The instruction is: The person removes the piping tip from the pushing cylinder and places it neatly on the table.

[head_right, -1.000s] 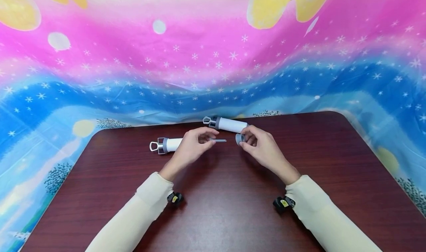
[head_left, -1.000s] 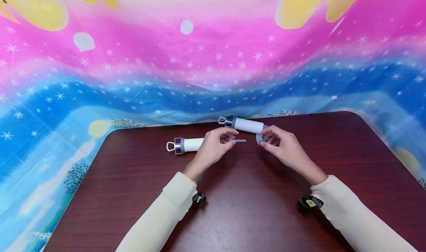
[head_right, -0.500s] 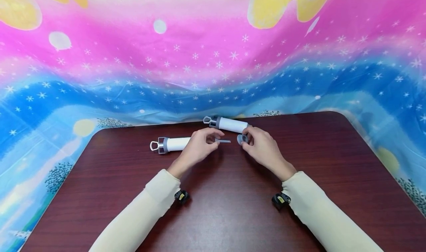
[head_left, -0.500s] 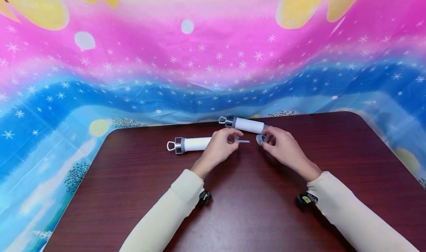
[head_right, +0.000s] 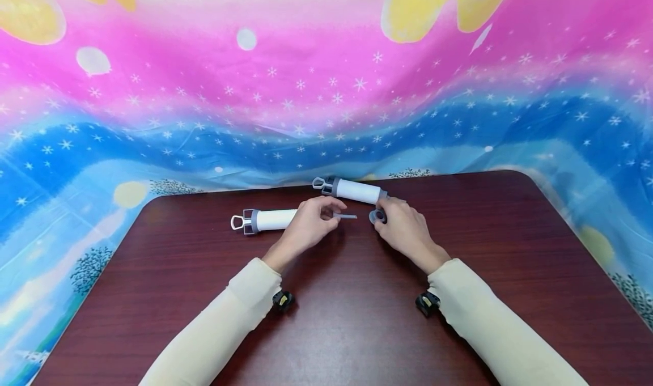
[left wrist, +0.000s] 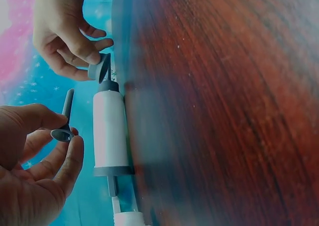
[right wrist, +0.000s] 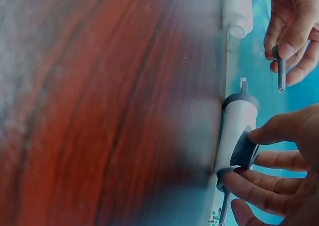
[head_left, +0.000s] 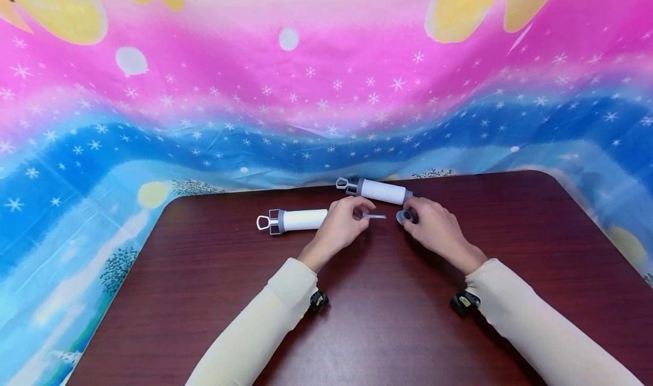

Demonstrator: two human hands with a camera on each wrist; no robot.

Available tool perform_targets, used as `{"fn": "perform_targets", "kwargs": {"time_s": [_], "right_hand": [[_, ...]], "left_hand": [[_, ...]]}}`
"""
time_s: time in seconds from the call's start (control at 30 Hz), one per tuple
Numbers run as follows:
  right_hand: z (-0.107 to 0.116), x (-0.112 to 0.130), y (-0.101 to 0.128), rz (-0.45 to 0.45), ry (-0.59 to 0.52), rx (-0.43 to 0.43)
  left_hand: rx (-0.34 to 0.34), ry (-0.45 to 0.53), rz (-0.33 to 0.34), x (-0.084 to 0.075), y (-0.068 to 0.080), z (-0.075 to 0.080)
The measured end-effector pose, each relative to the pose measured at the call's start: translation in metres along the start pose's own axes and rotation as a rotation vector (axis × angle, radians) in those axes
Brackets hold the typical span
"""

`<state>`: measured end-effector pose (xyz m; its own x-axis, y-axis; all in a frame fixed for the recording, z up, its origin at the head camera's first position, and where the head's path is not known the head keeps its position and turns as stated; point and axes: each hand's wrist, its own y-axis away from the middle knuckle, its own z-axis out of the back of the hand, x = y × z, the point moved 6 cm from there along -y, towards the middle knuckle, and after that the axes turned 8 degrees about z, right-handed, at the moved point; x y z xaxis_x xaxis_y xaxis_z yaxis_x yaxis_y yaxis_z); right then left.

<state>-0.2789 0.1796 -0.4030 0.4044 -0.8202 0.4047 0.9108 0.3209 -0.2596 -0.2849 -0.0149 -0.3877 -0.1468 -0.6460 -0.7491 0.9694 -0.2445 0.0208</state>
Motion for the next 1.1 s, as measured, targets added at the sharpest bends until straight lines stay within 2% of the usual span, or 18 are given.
{"fn": "perform_targets", "kwargs": {"time_s": [0.33,0.67,1.1], "right_hand": [[-0.009,-0.006,-0.007,-0.022,0.055,0.056],[-0.012,-0.011,-0.012,-0.051,0.052,0.085],[-0.013,-0.015,-0.015,-0.086,0.051,0.116]], "left_hand": [[0.005,-0.032,0.020,0.000,0.001,-0.003],[0.031,-0.050,0.028,0.001,-0.001,-0.007],[0.026,-0.057,0.020,-0.002,0.000,-0.010]]}}
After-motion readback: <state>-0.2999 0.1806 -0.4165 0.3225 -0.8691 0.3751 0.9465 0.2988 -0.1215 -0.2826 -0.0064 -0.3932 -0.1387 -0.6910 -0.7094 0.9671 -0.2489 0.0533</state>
